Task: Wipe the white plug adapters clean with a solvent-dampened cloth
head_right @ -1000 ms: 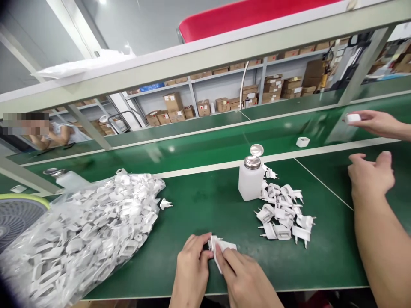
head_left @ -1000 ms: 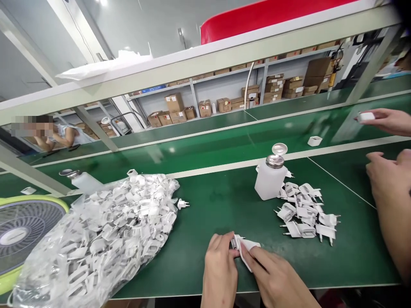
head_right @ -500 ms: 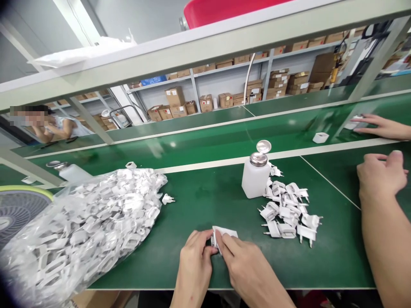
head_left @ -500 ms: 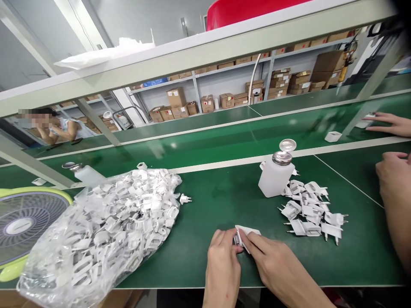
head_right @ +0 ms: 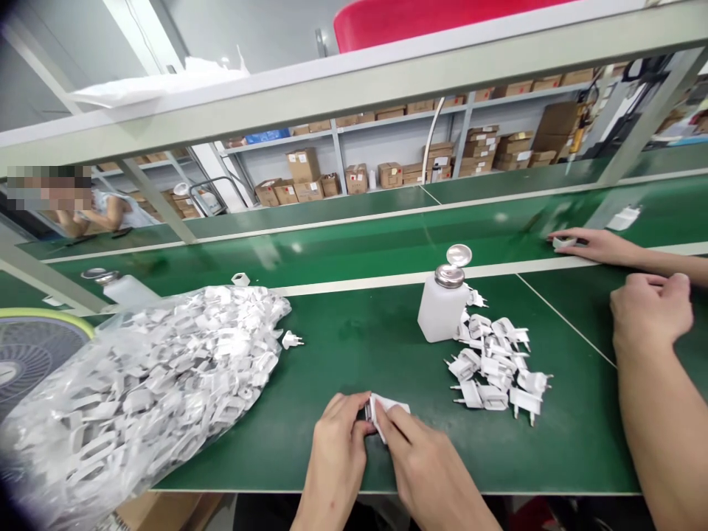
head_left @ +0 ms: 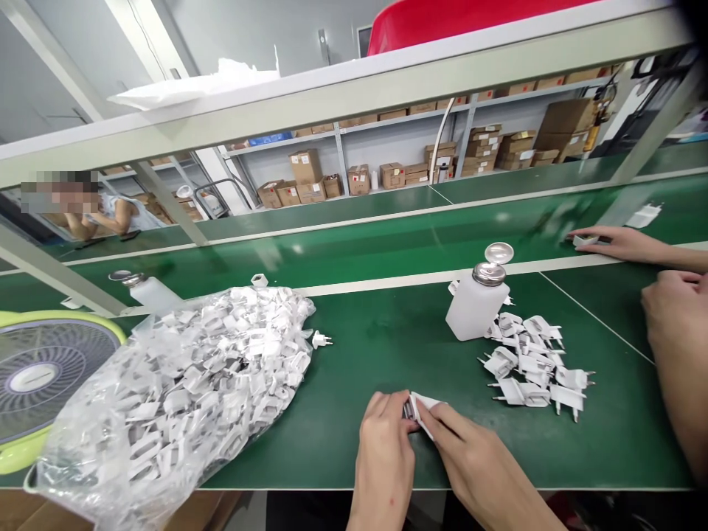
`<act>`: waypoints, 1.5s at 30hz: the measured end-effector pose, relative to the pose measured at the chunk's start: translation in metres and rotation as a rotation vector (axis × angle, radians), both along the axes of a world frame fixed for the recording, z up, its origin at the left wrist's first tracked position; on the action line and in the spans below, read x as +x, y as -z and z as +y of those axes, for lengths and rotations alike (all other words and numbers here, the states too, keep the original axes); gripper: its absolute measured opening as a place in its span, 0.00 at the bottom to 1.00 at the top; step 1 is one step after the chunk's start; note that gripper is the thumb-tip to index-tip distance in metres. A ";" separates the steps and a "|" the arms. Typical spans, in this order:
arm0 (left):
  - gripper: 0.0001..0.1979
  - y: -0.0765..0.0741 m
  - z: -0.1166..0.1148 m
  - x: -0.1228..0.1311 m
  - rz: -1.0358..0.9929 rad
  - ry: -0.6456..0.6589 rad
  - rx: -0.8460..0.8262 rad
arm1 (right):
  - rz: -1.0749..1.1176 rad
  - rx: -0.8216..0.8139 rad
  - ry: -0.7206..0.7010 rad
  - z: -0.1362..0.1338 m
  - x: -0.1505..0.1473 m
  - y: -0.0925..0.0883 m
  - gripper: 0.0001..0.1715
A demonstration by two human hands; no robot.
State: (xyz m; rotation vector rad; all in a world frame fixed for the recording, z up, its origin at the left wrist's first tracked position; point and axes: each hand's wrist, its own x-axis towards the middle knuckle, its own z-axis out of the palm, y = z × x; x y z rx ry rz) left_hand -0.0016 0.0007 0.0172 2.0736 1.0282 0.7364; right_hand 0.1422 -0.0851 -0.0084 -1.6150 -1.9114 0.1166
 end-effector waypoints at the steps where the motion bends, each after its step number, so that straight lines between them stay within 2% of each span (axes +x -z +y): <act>1: 0.23 -0.001 0.000 0.001 0.004 -0.001 -0.003 | 0.074 -0.082 0.003 0.005 0.001 -0.005 0.30; 3: 0.23 -0.002 0.000 0.002 0.008 -0.015 -0.006 | 0.165 -0.211 0.008 0.016 0.005 -0.019 0.27; 7: 0.24 0.000 0.001 0.002 -0.009 -0.034 -0.001 | 0.303 -0.329 -0.025 0.033 0.021 -0.044 0.21; 11: 0.25 -0.001 -0.001 -0.002 -0.046 -0.031 -0.014 | 0.497 -0.358 0.055 0.034 0.031 -0.045 0.23; 14: 0.29 -0.008 -0.002 -0.006 -0.088 -0.001 -0.041 | 0.632 -0.348 0.093 0.029 0.029 -0.042 0.23; 16: 0.30 -0.013 -0.001 -0.009 -0.178 0.031 -0.122 | 0.729 -0.363 0.061 0.027 0.026 -0.045 0.23; 20: 0.23 -0.017 0.002 -0.013 -0.471 0.040 -0.409 | 0.990 -0.417 0.020 0.021 0.018 -0.056 0.27; 22: 0.19 -0.013 0.001 -0.013 -0.568 0.046 -0.513 | 1.144 -0.440 0.054 0.017 0.013 -0.057 0.29; 25: 0.10 -0.004 -0.007 -0.010 -0.725 0.079 -0.649 | 1.350 -0.445 0.176 0.009 0.004 -0.052 0.30; 28: 0.26 0.002 -0.021 -0.009 -0.858 0.106 -0.769 | 1.476 -0.419 0.271 0.004 -0.004 -0.046 0.31; 30: 0.32 0.002 -0.030 -0.010 -0.913 0.111 -0.833 | 1.520 -0.369 0.303 0.002 -0.006 -0.046 0.29; 32: 0.33 -0.002 -0.036 -0.012 -0.986 0.105 -0.920 | 1.500 -0.291 0.292 0.000 -0.008 -0.051 0.24; 34: 0.30 -0.007 -0.040 -0.015 -1.069 0.108 -1.013 | 1.343 -0.249 0.168 -0.003 -0.009 -0.061 0.19; 37: 0.26 -0.013 -0.041 -0.017 -1.140 0.135 -1.071 | 1.043 -0.274 -0.096 -0.009 -0.013 -0.077 0.18; 39: 0.26 -0.015 -0.043 -0.016 -1.153 0.120 -1.064 | 0.975 -0.286 -0.153 -0.013 -0.017 -0.082 0.19; 42: 0.27 -0.016 -0.047 -0.011 -1.160 0.012 -0.995 | 0.997 -0.295 -0.057 -0.017 -0.025 -0.079 0.19; 45: 0.25 -0.012 -0.055 -0.003 -1.141 -0.117 -0.775 | 1.132 -0.343 0.091 -0.023 -0.037 -0.071 0.21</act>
